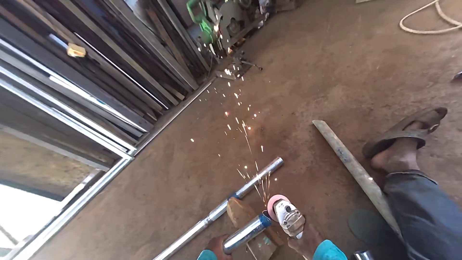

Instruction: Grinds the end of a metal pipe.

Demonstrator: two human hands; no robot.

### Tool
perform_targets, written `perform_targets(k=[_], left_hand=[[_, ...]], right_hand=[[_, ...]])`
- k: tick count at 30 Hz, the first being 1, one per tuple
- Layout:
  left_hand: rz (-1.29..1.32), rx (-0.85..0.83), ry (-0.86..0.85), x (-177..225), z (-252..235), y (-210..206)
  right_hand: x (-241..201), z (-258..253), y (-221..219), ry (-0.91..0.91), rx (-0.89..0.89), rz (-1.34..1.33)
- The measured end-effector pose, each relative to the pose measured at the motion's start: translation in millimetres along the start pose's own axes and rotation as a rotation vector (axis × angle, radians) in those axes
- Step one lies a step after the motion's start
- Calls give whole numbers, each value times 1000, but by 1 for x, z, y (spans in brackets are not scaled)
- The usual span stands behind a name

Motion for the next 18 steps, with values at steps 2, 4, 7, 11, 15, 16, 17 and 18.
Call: perform_targets(k=[2, 4, 7, 11, 15, 16, 17, 18], left_hand=[[-7, 15, 6, 0, 0, 0], [-1, 16, 17, -2, 0, 0], [15, 11, 18, -3, 0, -1], [13, 10, 5, -3, -3, -1], [7, -8, 5, -3, -3, -1], [8, -11, 9, -2, -3, -1], [7, -14, 14, -2, -3, -1], [3, -15, 19, -2, -2, -1]], right_hand=[[1, 2, 5, 13, 41, 0], [2, 1, 6, 39, 60, -34], [-4, 3, 5, 66, 19, -47], [-7, 0, -3, 63, -18, -39], [1, -4, -3, 21, -7, 12], [2, -3, -1, 14, 4, 18], [4, -2, 2, 6, 17, 21], [5, -2, 4, 3, 31, 21]])
Point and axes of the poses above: each hand's wrist, its own z-axis away from the middle knuckle, its own y-axis out of the back of the hand, x = y × z, the point moved 9 cm from there along -z, towards the middle knuckle, and after that the axes turned 3 degrees about -x, right-handed, at the moved point
